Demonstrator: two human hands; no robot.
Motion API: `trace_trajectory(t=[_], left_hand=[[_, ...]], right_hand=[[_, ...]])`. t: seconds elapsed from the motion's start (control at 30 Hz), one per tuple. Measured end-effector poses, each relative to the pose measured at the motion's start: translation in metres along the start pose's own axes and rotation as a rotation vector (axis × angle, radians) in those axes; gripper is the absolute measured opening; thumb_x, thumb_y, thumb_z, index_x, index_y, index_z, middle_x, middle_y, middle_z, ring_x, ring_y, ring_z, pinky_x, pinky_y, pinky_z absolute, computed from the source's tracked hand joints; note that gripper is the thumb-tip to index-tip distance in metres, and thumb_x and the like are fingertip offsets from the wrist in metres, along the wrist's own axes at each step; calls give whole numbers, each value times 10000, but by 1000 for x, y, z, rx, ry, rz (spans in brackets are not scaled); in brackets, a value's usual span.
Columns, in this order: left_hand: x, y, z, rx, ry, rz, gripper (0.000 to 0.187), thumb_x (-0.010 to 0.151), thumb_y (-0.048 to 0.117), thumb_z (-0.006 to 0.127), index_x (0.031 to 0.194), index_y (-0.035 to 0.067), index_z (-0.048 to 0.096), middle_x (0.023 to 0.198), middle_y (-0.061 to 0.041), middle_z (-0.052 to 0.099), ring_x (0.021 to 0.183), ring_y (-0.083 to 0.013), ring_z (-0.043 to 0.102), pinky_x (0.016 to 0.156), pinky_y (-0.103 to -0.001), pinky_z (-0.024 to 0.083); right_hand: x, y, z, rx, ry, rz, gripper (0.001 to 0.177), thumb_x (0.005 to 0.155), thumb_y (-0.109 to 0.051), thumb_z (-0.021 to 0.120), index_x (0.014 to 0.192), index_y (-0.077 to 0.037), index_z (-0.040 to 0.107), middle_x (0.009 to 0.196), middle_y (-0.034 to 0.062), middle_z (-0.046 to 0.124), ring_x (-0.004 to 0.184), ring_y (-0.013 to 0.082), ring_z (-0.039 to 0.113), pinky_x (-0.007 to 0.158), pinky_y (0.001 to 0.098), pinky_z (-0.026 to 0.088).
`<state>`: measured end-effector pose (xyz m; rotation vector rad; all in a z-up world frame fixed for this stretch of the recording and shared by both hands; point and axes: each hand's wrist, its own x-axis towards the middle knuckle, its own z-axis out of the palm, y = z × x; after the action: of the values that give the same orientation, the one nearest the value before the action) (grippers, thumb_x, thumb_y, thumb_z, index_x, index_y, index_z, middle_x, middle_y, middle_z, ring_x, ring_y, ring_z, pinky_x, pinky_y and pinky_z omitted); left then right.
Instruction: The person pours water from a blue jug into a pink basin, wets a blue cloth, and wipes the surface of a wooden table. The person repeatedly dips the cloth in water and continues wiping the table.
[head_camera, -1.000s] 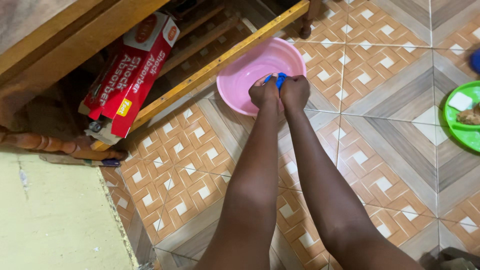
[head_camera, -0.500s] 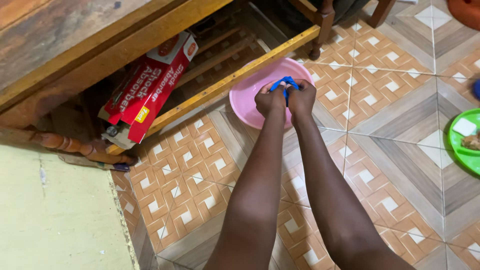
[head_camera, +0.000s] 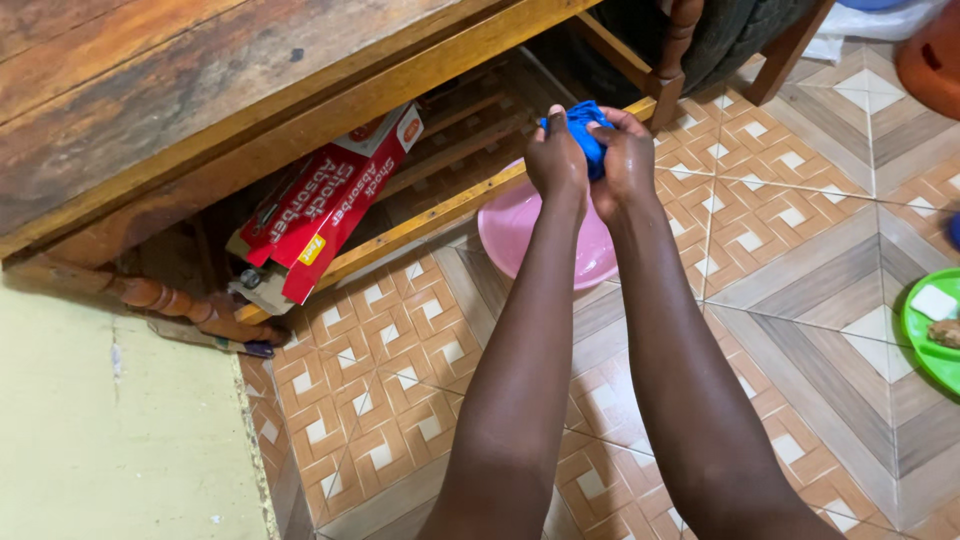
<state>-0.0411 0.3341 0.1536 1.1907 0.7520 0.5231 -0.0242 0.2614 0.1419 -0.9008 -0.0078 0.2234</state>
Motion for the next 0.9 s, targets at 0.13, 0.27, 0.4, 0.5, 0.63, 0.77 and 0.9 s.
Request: trace_trajectory(t=[0.13, 0.27, 0.4, 0.5, 0.63, 0.77, 0.9], left_hand=[[16, -40, 1, -205, -94, 9, 213, 941, 227, 667, 1020, 29, 656, 935, -63, 710, 863, -163, 654, 790, -327, 531], [46, -90, -11, -198, -82, -18, 168, 886, 75, 725, 1024, 4, 662, 929, -95, 718, 761, -171, 663, 640, -343, 563], [56, -110, -37, -95, 32, -146, 236, 839, 48, 753, 1057, 49, 664, 932, -83, 694, 721, -192, 692, 552, -365, 612], [58, -124, -54, 245, 102, -141, 252, 788, 27, 740, 1036, 59, 714, 885, -99, 700, 692, -209, 703, 535, -334, 588], [59, -149, -64, 111, -9, -405, 194, 788, -14, 632, 947, -74, 726, 818, -180, 710, 574, -237, 614, 441, -396, 502], [52, -160, -71, 377, -44, -425, 255, 781, 104, 686, 916, -108, 732, 837, -205, 731, 557, -252, 670, 513, -414, 565], [58, -174, -74, 686, -23, -319, 331, 795, 192, 663, 961, -86, 735, 947, -264, 752, 810, -352, 726, 736, -438, 573]], right_hand=[[19, 14, -20, 115, -51, 24, 295, 833, 82, 587, 1113, 8, 644, 1008, 120, 698, 887, 220, 701, 822, 330, 594], [25, 37, -43, -177, -60, 150, 313, 816, 50, 630, 1121, -15, 656, 1006, 107, 705, 862, 214, 692, 756, 334, 584], [25, 63, -58, -591, -18, 23, 368, 675, 48, 721, 1021, -78, 724, 1002, 65, 737, 888, 169, 715, 742, 296, 608], [24, 94, -79, -1053, 229, -6, 196, 821, -102, 691, 1013, -88, 729, 937, 146, 754, 856, 255, 755, 705, 383, 584], [35, 142, -122, -1454, 124, -266, 153, 817, -190, 785, 925, -82, 781, 927, 201, 747, 891, 364, 715, 800, 449, 556], [39, 172, -146, -1601, -148, -111, 256, 718, -212, 843, 918, -75, 761, 919, 215, 732, 877, 387, 704, 800, 456, 552], [33, 168, -146, -1164, -78, 311, 184, 831, -141, 631, 954, -132, 768, 934, 188, 761, 903, 389, 734, 777, 510, 577]])
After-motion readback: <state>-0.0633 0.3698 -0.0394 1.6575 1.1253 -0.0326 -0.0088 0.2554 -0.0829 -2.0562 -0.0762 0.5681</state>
